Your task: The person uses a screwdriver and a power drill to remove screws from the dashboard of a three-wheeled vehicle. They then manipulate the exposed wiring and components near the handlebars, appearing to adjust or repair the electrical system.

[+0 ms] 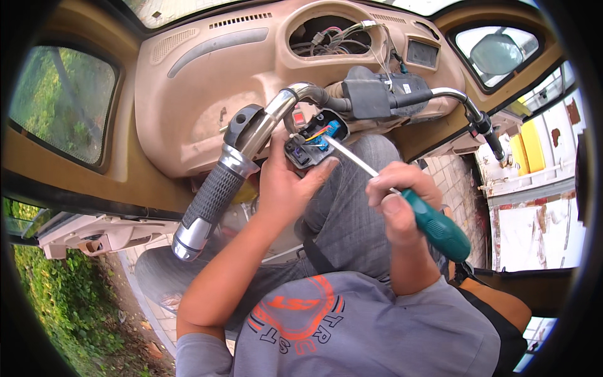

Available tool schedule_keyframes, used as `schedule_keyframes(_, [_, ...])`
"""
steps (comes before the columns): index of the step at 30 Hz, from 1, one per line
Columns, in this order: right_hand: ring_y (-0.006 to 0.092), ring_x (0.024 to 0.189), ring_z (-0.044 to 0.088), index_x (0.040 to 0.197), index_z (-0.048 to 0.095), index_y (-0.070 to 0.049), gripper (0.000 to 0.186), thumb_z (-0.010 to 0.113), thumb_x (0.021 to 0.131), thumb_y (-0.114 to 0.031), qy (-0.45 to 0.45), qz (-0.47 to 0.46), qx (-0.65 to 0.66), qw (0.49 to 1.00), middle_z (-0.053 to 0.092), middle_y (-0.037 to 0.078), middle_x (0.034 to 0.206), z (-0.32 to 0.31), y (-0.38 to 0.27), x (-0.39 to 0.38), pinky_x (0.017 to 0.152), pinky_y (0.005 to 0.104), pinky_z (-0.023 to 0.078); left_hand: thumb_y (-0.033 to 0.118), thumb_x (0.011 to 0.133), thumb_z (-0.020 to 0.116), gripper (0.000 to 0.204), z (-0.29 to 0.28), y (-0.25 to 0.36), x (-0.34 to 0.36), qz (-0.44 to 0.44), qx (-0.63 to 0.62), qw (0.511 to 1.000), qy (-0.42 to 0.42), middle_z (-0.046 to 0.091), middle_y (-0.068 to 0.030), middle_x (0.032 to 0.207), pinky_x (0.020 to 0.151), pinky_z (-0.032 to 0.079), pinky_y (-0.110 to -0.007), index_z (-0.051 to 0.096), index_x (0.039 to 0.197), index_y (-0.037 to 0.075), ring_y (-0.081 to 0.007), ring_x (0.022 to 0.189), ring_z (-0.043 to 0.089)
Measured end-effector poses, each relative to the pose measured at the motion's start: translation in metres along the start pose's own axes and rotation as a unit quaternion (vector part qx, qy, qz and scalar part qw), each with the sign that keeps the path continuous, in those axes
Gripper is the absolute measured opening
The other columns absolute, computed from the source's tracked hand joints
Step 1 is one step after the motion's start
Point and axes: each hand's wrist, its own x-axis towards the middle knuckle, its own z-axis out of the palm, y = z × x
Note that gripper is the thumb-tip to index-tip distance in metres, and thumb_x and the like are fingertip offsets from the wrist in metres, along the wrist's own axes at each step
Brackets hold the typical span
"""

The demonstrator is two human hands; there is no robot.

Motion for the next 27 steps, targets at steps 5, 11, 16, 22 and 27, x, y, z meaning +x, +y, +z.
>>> schedule_keyframes(5, [0.0134, 0.058, 0.053, 0.09, 0.067, 0.002, 0.015, 0.066, 0.086, -0.012, -0.017, -0.005, 0.002, 1.0, 0.059, 0.008, 0.068, 0.011, 0.014, -0.001, 0.054, 0.0273, 0.041, -0.003, 0.086, 0.07, 0.056, -0.009, 0.015, -0.002, -0.026, -0.021, 0.999, -0.042, 0.067, -0.013, 0.102, 0.069, 0.055, -0.029, 0.037, 0.131, 0.0, -0.015, 0.083, 0.067])
schedule_keyframes(11, [0.0137, 0.059, 0.054, 0.088, 0.068, 0.002, 0.014, 0.066, 0.087, -0.013, -0.031, 0.042, -0.003, 0.999, 0.059, 0.008, 0.068, 0.019, 0.009, 0.005, 0.055, 0.0277, 0.042, -0.002, 0.086, 0.072, 0.056, -0.013, 0.01, -0.001, -0.026, -0.023, 0.998, -0.046, 0.069, -0.0126, 0.098, 0.068, 0.055, -0.028, 0.038, 0.131, 0.0, -0.0143, 0.081, 0.068])
schedule_keyframes(16, [0.0095, 0.061, 0.051, 0.086, 0.068, 0.002, 0.016, 0.066, 0.088, -0.013, -0.003, 0.088, 0.046, 0.995, 0.06, 0.006, 0.07, 0.017, 0.012, 0.005, 0.056, 0.0258, 0.039, -0.002, 0.086, 0.071, 0.058, -0.011, 0.012, 0.0, -0.024, -0.031, 0.998, -0.052, 0.066, -0.0107, 0.098, 0.068, 0.054, -0.027, 0.036, 0.134, -0.001, -0.0133, 0.081, 0.066])
schedule_keyframes(22, [0.0076, 0.063, 0.049, 0.087, 0.068, 0.004, 0.02, 0.064, 0.089, -0.015, 0.01, 0.1, 0.068, 0.993, 0.06, 0.005, 0.072, 0.02, 0.014, 0.008, 0.057, 0.0247, 0.038, 0.0, 0.086, 0.074, 0.064, -0.012, 0.016, -0.001, -0.041, -0.053, 0.996, -0.064, 0.06, -0.0115, 0.121, 0.092, 0.052, -0.034, 0.037, 0.139, 0.001, -0.0174, 0.107, 0.063])
schedule_keyframes(27, [0.0074, 0.063, 0.05, 0.087, 0.068, 0.004, 0.023, 0.063, 0.091, -0.018, 0.04, 0.134, 0.107, 0.984, 0.061, 0.004, 0.072, 0.023, 0.013, 0.006, 0.057, 0.0237, 0.039, 0.0, 0.086, 0.074, 0.065, -0.011, 0.017, -0.002, -0.058, -0.06, 0.994, -0.063, 0.059, -0.0118, 0.126, 0.097, 0.052, -0.035, 0.037, 0.139, 0.001, -0.0182, 0.113, 0.062])
